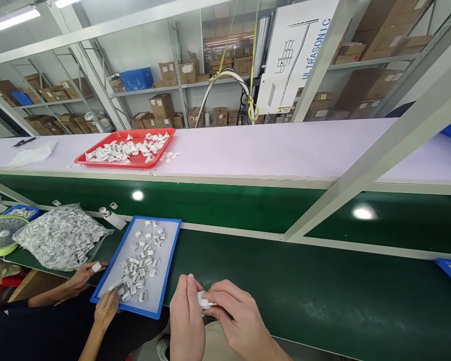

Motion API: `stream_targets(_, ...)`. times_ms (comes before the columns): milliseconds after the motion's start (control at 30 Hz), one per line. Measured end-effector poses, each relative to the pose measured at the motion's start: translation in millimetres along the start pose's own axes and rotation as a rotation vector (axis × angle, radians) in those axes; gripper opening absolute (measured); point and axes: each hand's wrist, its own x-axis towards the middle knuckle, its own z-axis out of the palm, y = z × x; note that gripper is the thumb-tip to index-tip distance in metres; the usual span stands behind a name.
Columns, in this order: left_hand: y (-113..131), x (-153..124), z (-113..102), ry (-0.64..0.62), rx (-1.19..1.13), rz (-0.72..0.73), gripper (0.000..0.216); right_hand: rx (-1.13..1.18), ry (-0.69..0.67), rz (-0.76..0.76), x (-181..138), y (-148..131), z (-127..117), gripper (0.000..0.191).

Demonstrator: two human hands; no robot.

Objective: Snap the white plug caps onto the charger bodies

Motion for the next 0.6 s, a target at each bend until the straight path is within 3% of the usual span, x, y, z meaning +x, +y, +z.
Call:
stream_targets(267, -9, -5, -2, -0.036, 0.077, 0.029, 0.046, -0.089, 0.064, -0.051, -8, -2, 9, 0.023)
stream_targets(400, -11, -4, 0, 0.01, 0.096, 0.039, 0.046, -0.139, 0.097, -0.09, -12, -2, 13, 0.029)
stream_targets(600, -3, -5, -6, -0.076, 0.015, -0.038, 0.048, 0.105, 0.047, 0.14, 0, -3, 2, 0.012)
